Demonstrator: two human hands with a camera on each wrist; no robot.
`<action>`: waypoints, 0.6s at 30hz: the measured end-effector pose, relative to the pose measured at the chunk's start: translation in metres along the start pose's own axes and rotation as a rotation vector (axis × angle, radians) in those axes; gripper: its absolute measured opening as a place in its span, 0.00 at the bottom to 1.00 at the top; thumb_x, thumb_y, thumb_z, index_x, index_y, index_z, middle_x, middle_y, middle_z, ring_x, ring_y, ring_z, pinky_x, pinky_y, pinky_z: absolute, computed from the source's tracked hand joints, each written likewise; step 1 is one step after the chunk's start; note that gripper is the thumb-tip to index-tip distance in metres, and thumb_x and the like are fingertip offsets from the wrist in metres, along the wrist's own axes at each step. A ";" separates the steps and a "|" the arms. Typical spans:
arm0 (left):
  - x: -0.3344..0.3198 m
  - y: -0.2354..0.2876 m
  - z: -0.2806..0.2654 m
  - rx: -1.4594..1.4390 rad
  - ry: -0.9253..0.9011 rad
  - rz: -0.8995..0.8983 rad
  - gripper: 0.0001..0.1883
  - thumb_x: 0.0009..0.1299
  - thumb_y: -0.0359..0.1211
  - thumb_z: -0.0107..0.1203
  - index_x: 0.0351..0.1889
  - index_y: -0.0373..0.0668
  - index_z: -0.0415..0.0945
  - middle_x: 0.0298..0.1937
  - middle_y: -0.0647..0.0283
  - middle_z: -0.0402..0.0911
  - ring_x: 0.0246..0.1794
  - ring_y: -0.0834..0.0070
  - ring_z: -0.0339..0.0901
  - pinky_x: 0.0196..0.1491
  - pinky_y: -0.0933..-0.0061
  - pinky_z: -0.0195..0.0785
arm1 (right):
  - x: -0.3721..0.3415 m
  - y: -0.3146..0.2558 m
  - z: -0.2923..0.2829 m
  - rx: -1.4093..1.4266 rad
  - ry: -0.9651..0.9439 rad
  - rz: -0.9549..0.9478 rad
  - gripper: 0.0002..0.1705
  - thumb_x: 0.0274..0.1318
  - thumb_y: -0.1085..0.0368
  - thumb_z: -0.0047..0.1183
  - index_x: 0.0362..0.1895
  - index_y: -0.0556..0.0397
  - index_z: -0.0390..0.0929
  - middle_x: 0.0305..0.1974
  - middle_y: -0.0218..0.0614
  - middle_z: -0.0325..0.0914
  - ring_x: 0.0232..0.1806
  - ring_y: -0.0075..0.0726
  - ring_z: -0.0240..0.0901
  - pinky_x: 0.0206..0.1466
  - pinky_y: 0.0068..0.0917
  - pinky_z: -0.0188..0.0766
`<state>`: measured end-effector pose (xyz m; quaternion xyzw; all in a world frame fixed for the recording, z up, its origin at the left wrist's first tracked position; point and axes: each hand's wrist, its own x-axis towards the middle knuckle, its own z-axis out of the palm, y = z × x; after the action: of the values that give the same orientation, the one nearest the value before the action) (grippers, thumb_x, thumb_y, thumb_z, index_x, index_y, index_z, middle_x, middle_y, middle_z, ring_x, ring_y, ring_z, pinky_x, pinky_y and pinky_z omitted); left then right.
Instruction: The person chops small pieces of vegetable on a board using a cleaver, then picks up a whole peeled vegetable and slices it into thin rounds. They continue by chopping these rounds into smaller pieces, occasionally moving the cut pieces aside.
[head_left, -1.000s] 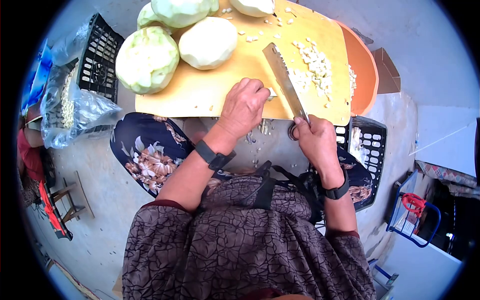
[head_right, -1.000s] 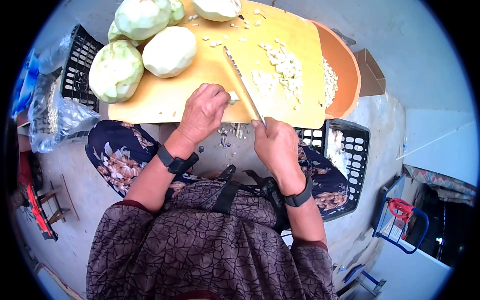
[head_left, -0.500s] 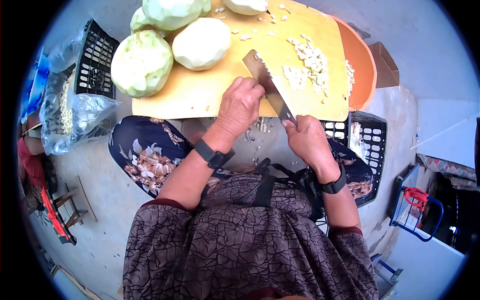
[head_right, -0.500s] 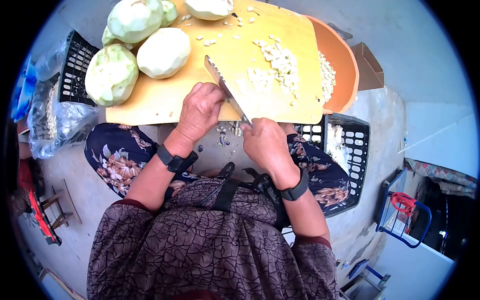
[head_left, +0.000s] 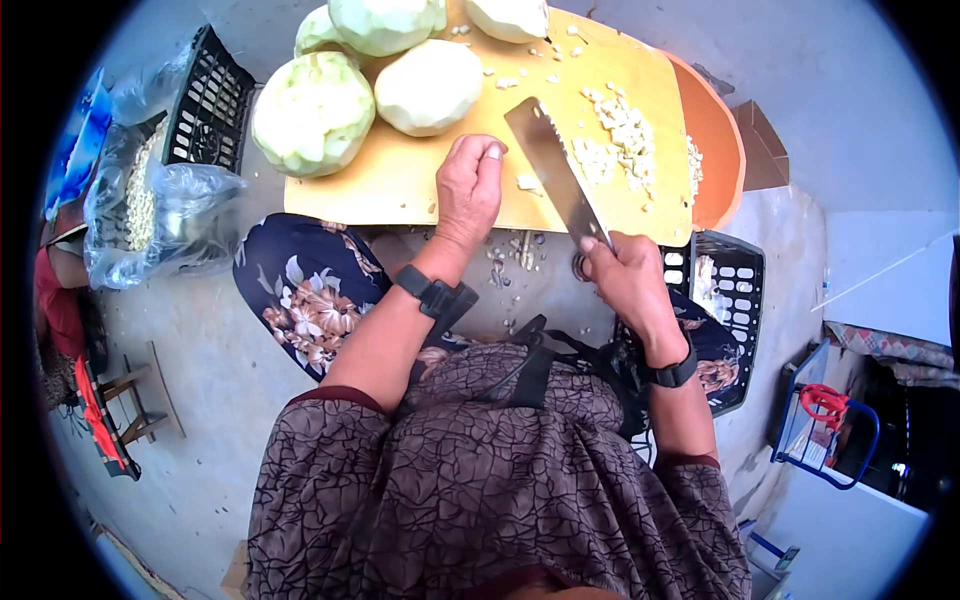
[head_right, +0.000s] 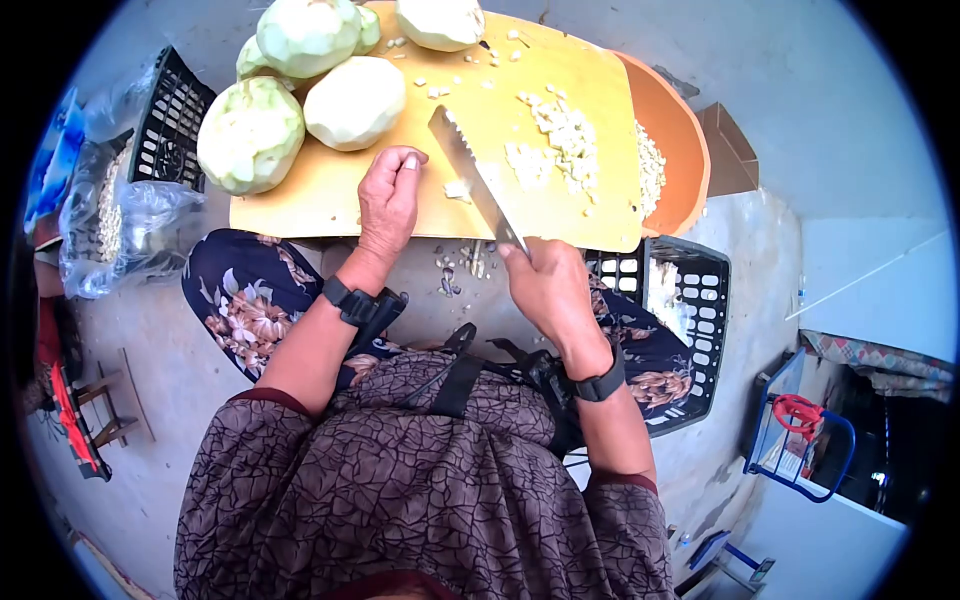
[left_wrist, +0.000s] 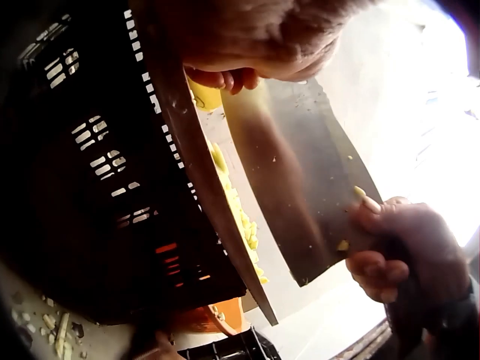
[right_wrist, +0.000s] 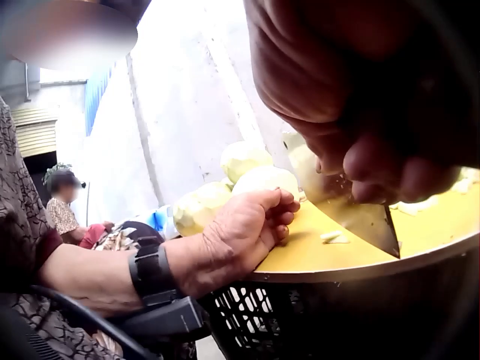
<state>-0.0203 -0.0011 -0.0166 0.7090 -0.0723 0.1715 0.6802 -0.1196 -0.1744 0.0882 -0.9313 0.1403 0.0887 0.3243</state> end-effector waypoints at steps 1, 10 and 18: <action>0.000 -0.001 -0.001 0.008 0.026 -0.001 0.05 0.73 0.26 0.49 0.38 0.36 0.76 0.37 0.60 0.79 0.38 0.72 0.76 0.45 0.71 0.69 | -0.004 0.000 0.000 -0.015 -0.023 0.008 0.18 0.59 0.59 0.58 0.25 0.63 0.80 0.20 0.58 0.74 0.24 0.63 0.74 0.33 0.47 0.69; -0.001 0.000 0.004 0.143 0.037 0.077 0.06 0.73 0.28 0.48 0.36 0.36 0.73 0.34 0.53 0.75 0.37 0.58 0.74 0.46 0.63 0.68 | -0.004 0.005 0.004 -0.155 -0.034 -0.033 0.18 0.63 0.59 0.57 0.24 0.60 0.79 0.17 0.37 0.71 0.21 0.35 0.67 0.29 0.36 0.66; -0.003 -0.003 0.002 0.198 -0.052 0.151 0.05 0.71 0.27 0.49 0.34 0.35 0.74 0.35 0.52 0.77 0.39 0.55 0.75 0.47 0.59 0.68 | 0.032 0.015 -0.023 -0.290 -0.032 0.060 0.19 0.57 0.54 0.60 0.33 0.59 0.84 0.26 0.54 0.80 0.31 0.51 0.81 0.41 0.42 0.75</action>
<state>-0.0213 -0.0034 -0.0208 0.7694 -0.1260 0.2102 0.5899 -0.0923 -0.2063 0.0893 -0.9622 0.1485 0.1327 0.1859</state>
